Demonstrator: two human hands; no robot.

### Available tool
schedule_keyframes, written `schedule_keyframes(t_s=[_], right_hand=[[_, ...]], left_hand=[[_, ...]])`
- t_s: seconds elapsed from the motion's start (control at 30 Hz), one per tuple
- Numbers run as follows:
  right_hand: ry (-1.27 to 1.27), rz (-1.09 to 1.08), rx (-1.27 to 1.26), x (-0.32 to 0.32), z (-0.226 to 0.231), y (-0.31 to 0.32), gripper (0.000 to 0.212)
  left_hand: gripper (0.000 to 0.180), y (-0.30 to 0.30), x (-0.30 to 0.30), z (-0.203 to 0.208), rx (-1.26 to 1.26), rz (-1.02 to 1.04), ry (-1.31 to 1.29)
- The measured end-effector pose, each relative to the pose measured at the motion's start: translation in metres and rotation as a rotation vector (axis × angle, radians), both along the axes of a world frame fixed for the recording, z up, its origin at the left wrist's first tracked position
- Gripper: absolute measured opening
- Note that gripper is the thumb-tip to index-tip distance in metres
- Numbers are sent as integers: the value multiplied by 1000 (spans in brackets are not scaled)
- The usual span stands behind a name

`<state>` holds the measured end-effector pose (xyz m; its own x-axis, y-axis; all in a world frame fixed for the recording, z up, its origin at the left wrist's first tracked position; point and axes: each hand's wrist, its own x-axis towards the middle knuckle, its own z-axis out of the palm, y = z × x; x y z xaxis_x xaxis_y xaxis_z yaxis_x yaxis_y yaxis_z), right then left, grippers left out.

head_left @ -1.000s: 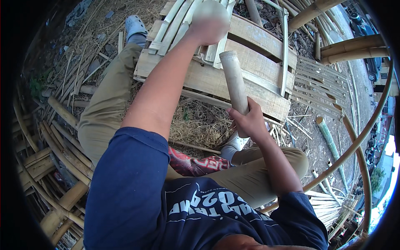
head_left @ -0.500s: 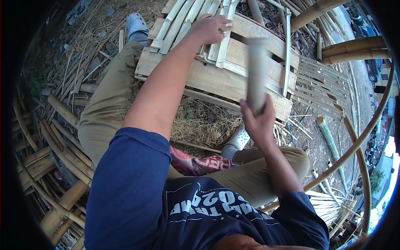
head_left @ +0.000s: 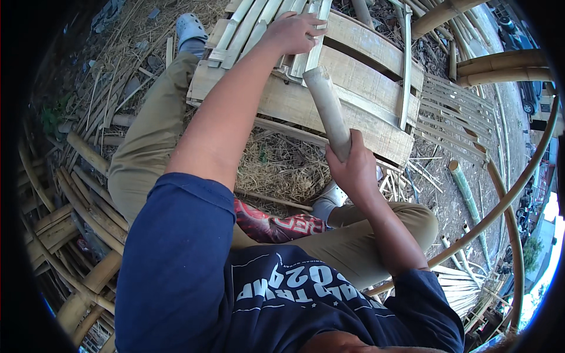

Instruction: The person aligns bamboo slats onto a wooden frame and taps them into place using a bamboo mallet.

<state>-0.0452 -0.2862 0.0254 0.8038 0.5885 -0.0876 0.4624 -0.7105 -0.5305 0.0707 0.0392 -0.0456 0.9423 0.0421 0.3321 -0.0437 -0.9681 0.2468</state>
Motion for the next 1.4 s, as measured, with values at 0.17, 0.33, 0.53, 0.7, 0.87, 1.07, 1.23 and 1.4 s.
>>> schedule_keyframes(t_s=[0.17,0.33,0.53,0.7,0.87,1.07,1.23,1.4], right_hand=[[28,31,-39,-2,-5,-1,43],[-128,-215,560,-10,-9,-9,45],[-75,-10,90,-5,-7,9,40],[-96,-18,-13,10,-12,2,40],[-48,-29,4,10,-11,-3,40],[-91,-332,678,-13,-4,-2,44],[-6,-77,24,7,-10,14,44],[10,-50,-14,6,-5,2,48]], left_hand=[[40,-3,-3,2,-5,42,19],[39,-15,-1,12,-51,37,40],[34,5,-1,-5,-109,48,-12],[33,1,0,4,-98,18,-31],[34,-9,-5,11,-75,69,15],[37,-17,5,5,-142,110,-42],[38,15,6,0,-200,45,-27],[38,-8,-3,8,-145,75,3]])
